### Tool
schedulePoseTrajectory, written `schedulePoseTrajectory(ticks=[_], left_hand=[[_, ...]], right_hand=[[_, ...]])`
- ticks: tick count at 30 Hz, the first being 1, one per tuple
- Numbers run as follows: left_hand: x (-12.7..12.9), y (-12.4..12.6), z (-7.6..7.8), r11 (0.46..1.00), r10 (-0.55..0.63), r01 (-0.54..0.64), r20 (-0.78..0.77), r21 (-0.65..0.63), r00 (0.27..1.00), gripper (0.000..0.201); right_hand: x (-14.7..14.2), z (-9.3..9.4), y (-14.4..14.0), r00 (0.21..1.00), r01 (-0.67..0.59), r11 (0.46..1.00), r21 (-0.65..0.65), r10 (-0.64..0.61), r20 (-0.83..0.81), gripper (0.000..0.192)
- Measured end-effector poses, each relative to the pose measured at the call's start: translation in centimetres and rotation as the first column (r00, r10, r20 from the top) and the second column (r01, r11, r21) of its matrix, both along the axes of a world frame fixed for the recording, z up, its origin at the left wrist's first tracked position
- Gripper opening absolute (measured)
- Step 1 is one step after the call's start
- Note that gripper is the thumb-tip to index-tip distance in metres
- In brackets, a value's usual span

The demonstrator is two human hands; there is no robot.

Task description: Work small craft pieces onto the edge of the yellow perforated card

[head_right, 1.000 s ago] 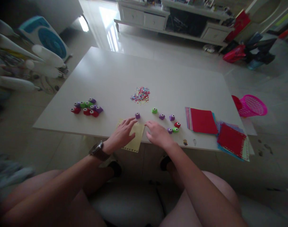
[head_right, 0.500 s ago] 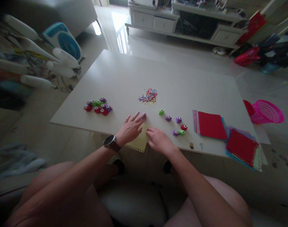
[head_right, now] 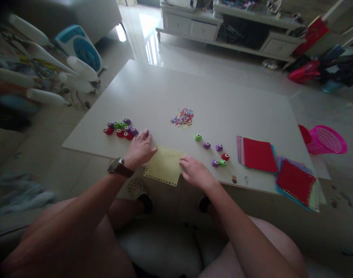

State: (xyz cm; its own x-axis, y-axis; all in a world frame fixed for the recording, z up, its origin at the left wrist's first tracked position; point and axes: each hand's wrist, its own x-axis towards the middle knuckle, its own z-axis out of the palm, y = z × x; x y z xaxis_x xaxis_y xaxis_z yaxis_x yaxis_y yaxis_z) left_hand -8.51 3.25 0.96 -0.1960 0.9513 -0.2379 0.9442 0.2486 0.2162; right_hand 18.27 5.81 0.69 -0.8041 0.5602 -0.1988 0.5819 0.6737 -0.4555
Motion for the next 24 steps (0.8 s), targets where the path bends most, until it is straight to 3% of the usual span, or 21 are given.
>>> schedulePoseTrajectory(ticks=[4,7,12,16,19,24], left_hand=[[-1.9,0.6,-0.6,0.999,0.045,-0.045,0.001,0.014,0.999,0.085],[-1.6,0.7,-0.8,0.996,0.033,-0.033,0.002,0.08,0.999,0.082],[1.4,0.4,-0.8,0.962,-0.257,0.239,0.142,0.13,0.956,0.057],[3.7,-0.5,-1.0,0.944,-0.313,0.284,0.185,0.168,0.931,0.05],[4.2,-1.0,-1.1,0.951,-0.298,0.277,0.173,0.135,0.939,0.047],[4.0,-1.1,-1.2,0.954,-0.294,0.279,0.171,0.106,0.94,0.047]], right_hand=[[-0.2,0.3,-0.1,1.0,0.009,1.0,-0.005,-0.009,0.012,0.034],[-0.3,0.5,-0.4,0.999,0.024,1.0,0.002,-0.024,0.039,0.037],[0.4,1.2,0.8,0.988,0.132,0.986,0.102,-0.139,0.065,0.045],[2.3,1.6,3.3,0.925,0.372,0.892,0.257,-0.378,-0.025,0.042],[3.8,1.1,4.5,0.855,0.493,0.831,0.258,-0.517,0.032,0.052],[4.4,0.4,4.1,0.877,0.458,0.874,0.164,-0.475,0.08,0.052]])
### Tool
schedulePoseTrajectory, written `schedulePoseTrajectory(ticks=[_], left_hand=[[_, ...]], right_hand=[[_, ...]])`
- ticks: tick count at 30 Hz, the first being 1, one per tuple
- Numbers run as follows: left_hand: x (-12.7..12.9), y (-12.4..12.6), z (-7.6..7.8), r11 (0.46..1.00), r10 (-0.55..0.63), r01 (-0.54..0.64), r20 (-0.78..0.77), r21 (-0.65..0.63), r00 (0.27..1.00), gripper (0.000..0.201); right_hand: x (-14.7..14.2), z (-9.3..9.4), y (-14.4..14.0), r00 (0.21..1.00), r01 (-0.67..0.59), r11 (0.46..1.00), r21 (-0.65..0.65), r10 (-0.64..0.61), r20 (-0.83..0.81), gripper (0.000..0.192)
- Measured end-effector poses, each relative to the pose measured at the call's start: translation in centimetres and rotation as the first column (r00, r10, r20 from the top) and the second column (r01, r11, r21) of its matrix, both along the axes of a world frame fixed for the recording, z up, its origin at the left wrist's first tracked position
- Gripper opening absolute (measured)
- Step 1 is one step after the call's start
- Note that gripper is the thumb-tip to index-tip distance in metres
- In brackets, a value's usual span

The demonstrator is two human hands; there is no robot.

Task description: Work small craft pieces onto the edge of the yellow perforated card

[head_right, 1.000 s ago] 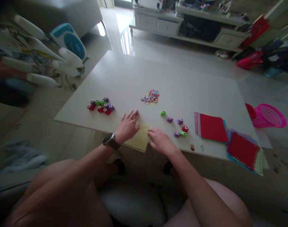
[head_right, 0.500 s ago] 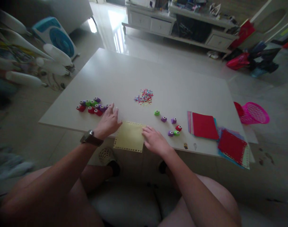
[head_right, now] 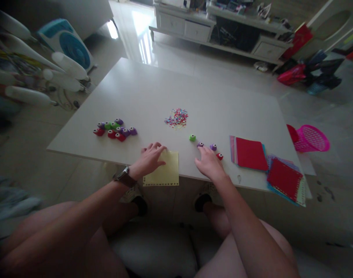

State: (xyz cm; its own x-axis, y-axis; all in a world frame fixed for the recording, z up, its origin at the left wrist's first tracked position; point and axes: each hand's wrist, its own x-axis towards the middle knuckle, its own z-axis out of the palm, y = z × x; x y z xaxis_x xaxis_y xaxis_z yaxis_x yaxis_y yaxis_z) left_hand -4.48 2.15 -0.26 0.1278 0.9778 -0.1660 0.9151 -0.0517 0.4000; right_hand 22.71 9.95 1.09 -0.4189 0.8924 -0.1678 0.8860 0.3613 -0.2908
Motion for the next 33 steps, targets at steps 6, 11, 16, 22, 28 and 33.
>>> schedulePoseTrajectory(ticks=[6,11,16,22,28,33], left_hand=[[0.1,0.1,0.0,0.999,-0.004,0.004,0.011,-0.052,1.0,0.054],[0.1,0.0,0.0,0.997,-0.015,0.018,0.034,-0.073,0.999,0.049],[0.1,0.0,-0.2,0.997,-0.038,0.044,0.088,-0.061,0.995,0.037],[0.5,-0.1,0.2,0.996,-0.064,0.072,0.137,-0.048,0.989,0.037],[1.0,0.0,0.1,0.997,-0.057,0.063,0.142,-0.035,0.988,0.04],[1.2,0.1,-0.2,0.998,-0.064,0.066,0.14,-0.009,0.988,0.037]], right_hand=[[-0.6,-0.2,-0.4,0.998,0.023,0.996,0.091,-0.018,-0.059,0.052],[-0.8,-0.7,-0.3,0.995,-0.042,0.999,0.015,0.043,-0.089,0.061],[-1.7,0.3,-0.8,0.98,-0.144,0.99,-0.005,0.142,-0.14,0.034],[-2.6,0.4,-1.5,0.979,-0.112,0.993,0.027,0.115,-0.166,0.021],[-2.9,-0.4,-2.0,0.991,-0.079,0.997,0.003,0.078,-0.11,0.006],[-3.3,-0.6,-2.3,0.994,-0.07,0.997,0.025,0.072,-0.086,0.011]])
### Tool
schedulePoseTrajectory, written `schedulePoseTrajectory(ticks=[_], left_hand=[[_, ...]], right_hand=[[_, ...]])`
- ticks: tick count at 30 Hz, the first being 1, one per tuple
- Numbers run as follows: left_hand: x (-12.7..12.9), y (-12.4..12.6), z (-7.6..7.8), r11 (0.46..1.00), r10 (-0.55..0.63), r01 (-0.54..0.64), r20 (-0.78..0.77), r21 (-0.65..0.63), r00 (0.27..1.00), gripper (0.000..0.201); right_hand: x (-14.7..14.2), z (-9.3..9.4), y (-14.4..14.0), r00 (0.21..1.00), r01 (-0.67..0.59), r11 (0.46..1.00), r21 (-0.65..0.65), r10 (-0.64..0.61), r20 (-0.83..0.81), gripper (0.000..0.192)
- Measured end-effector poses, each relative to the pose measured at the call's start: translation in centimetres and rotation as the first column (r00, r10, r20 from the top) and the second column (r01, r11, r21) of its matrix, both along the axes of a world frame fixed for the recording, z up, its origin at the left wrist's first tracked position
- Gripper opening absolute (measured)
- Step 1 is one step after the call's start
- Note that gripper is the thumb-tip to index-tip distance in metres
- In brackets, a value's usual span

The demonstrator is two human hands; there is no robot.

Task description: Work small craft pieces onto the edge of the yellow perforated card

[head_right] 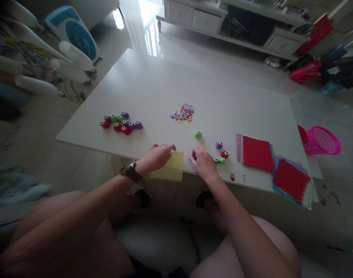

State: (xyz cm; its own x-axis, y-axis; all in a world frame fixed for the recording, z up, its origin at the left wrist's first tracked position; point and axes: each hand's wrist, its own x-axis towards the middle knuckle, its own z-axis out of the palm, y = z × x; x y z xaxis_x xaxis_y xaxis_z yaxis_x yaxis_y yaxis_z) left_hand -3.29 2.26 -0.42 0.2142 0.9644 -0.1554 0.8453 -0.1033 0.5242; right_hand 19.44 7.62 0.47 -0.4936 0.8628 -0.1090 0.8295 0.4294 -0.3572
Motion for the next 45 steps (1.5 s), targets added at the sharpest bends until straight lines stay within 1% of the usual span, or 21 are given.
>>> schedulePoseTrajectory(ticks=[4,7,10,12,15,18,21,23,33,38,45], left_hand=[[0.0,0.0,0.0,1.0,-0.009,0.009,-0.005,0.004,1.0,0.038],[0.0,0.0,-0.1,1.0,-0.012,0.012,-0.008,0.001,1.0,0.039],[0.0,0.0,-0.2,1.0,-0.018,0.018,-0.006,0.011,1.0,0.039],[0.0,0.0,-0.3,1.0,-0.017,0.017,-0.008,0.017,1.0,0.039],[0.1,0.0,-0.3,1.0,-0.013,0.013,-0.016,0.018,1.0,0.039],[0.1,0.0,-0.3,1.0,-0.017,0.017,-0.006,0.019,1.0,0.04],[0.2,0.0,-0.3,1.0,-0.014,0.014,0.009,0.017,1.0,0.04],[0.2,0.0,-0.2,1.0,-0.008,0.008,0.02,0.014,1.0,0.039],[0.4,0.0,0.0,1.0,-0.005,0.004,0.027,0.006,1.0,0.04],[0.4,0.0,0.0,1.0,-0.002,0.002,0.02,0.002,1.0,0.04],[0.6,-0.3,-0.2,1.0,-0.016,0.016,0.035,-0.006,0.999,0.04]], right_hand=[[-0.3,0.1,-0.1,1.0,-0.021,1.0,-0.009,0.02,-0.019,0.021],[-0.3,0.1,-0.2,0.999,-0.036,0.999,-0.033,0.037,0.015,0.025],[-0.1,0.1,-0.3,0.996,-0.081,0.996,-0.048,0.082,0.027,0.028],[0.0,0.3,-0.3,0.994,-0.103,0.993,-0.059,0.104,0.025,0.026],[-0.1,0.8,-0.3,0.996,-0.088,0.994,-0.07,0.088,0.0,0.017],[-0.5,1.3,-0.2,0.994,-0.066,0.997,-0.03,0.063,-0.091,0.011],[-0.8,1.6,-0.2,0.982,-0.059,0.998,0.001,0.058,-0.18,0.011],[-0.8,1.6,-0.2,0.977,-0.059,0.998,0.005,0.059,-0.204,0.012],[-0.9,1.0,-0.4,0.973,-0.068,0.998,0.005,0.068,-0.222,0.01],[-1.0,0.8,-0.5,0.971,-0.085,0.996,0.014,0.086,-0.224,0.014],[-1.3,0.3,-1.0,0.969,-0.129,0.991,-0.027,0.121,-0.214,0.014]])
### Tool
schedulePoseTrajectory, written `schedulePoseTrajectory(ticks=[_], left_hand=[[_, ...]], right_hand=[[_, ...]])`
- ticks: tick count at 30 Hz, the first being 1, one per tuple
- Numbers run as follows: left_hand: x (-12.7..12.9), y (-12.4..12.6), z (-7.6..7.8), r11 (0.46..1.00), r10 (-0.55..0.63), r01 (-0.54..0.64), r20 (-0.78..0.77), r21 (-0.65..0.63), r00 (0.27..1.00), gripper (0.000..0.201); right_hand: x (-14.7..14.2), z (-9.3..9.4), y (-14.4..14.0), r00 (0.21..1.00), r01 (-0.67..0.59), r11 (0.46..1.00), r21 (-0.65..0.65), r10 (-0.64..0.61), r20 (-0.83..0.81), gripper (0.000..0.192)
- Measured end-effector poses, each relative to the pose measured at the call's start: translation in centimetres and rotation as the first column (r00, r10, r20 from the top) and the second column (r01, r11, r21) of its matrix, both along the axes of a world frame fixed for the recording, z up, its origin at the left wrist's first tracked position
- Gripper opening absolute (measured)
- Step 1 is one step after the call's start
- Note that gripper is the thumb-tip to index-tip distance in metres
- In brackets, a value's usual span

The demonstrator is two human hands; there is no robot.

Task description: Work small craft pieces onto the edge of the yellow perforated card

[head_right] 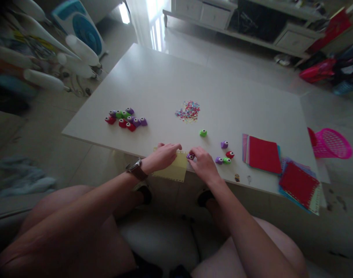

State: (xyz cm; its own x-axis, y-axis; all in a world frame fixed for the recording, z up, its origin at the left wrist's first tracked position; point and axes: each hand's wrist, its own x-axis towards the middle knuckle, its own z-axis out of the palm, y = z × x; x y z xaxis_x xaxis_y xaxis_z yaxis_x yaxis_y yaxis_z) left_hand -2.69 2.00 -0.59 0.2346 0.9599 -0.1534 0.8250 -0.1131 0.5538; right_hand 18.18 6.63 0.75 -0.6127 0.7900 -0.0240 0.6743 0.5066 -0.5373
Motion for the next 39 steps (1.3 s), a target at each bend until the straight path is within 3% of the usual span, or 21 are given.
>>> schedulePoseTrajectory(ticks=[8,12,16,20,26,31,39], left_hand=[[0.3,-0.2,-0.4,1.0,-0.007,0.007,-0.006,-0.015,1.0,0.041],[0.5,-0.5,0.1,0.999,-0.007,0.01,-0.081,0.035,0.997,0.039],[0.6,-0.6,0.6,0.996,0.015,-0.002,-0.144,0.089,0.989,0.03],[0.7,-0.5,0.2,0.998,-0.052,0.05,-0.084,-0.032,0.995,0.024],[1.0,-0.6,0.2,0.996,-0.047,0.041,-0.076,-0.076,0.996,0.026],[1.1,-0.7,0.7,0.995,-0.053,0.045,-0.083,-0.09,0.995,0.024],[1.2,-0.6,0.4,0.997,-0.056,0.049,-0.096,-0.065,0.994,0.021]], right_hand=[[-0.1,-0.2,0.0,1.0,-0.018,0.999,-0.052,0.019,0.021,0.012],[-0.1,-0.1,-0.1,1.0,-0.022,0.995,-0.093,0.024,0.019,0.013],[-0.3,-0.2,0.1,0.999,0.047,0.992,-0.12,-0.049,-0.017,0.013],[-0.2,0.0,0.6,0.983,0.171,0.935,-0.312,-0.181,-0.004,0.005],[0.0,0.8,1.2,0.976,0.216,0.859,-0.464,-0.208,0.069,0.007],[0.0,1.2,1.2,0.973,0.228,0.843,-0.487,-0.212,0.087,0.006],[-0.3,0.5,1.0,0.976,0.196,0.876,-0.44,-0.219,0.0,0.007]])
